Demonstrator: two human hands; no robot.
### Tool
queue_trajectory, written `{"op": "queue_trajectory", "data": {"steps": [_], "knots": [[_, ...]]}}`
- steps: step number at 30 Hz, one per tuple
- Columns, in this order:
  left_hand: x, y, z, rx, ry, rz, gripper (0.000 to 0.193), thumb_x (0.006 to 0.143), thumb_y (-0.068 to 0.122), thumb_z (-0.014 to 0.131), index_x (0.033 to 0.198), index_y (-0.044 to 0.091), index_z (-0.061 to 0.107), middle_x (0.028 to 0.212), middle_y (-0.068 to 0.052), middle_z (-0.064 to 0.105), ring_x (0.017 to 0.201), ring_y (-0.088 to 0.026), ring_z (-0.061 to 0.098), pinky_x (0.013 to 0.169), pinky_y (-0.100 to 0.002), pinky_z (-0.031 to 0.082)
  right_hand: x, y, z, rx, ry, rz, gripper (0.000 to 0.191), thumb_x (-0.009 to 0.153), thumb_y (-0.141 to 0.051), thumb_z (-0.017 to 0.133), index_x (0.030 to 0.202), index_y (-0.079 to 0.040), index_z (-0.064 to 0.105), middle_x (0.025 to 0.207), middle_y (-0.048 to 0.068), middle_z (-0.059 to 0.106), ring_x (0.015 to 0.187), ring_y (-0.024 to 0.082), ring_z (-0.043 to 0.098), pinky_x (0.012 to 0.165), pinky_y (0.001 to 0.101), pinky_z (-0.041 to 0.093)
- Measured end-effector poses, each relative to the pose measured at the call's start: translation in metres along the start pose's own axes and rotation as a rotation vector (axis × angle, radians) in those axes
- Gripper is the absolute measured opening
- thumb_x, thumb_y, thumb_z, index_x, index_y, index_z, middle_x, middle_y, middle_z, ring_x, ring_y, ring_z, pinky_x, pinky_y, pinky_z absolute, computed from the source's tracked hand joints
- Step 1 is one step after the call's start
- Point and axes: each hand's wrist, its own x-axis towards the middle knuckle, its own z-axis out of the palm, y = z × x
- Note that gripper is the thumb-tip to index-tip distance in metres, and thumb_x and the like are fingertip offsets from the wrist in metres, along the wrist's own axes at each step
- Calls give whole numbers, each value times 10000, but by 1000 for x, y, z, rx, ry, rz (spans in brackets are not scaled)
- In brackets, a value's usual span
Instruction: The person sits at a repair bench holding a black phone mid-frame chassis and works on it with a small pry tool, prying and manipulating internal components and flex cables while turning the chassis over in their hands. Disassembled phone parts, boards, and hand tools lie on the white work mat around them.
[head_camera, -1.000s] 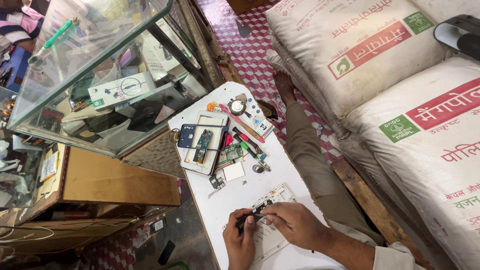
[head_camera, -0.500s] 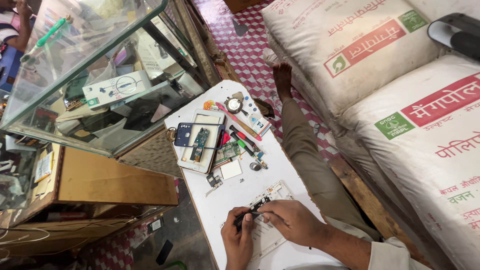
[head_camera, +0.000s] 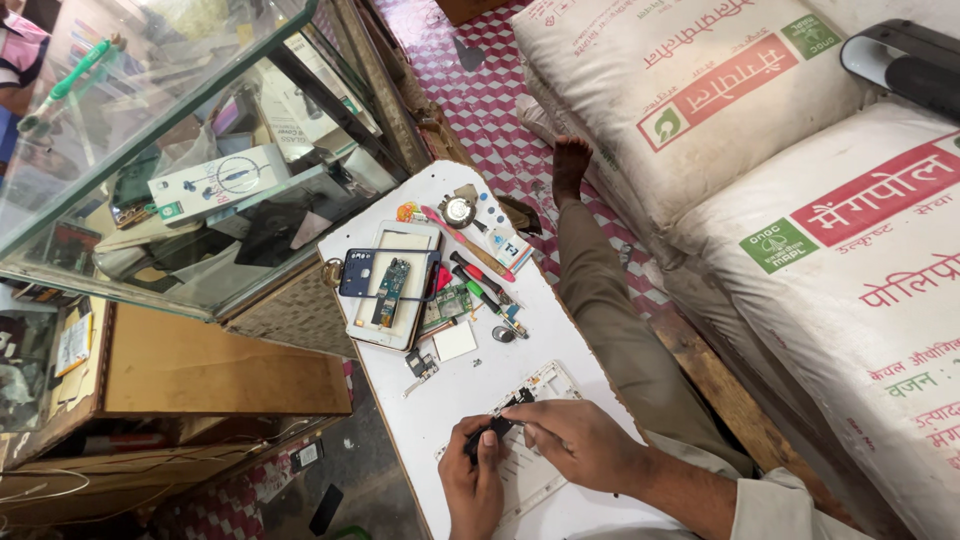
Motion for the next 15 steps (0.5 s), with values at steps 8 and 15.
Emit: {"op": "queue_trajectory", "data": {"steps": [8,15], "knots": [[0,-2,2,-24,-1,6,313,1011,271,572,1089,-14,674,703,-51,663,634,-85,589,592,-239,521,1,-3,-3,-72,-33,-18,300,939,-52,620,1233,-38,677,822,128,686,715,274,680,666,395,534],[-3,-6,0,-10,-15,-26,361,1016,311,548,1097,-20,669,706,-58,683,639,-92,592,601,-244,504,-3,-2,-4,-32,-18,-55,304,921,-22,635,1223,-26,668,942,138,725,817,289,724,744,391,567]]}}
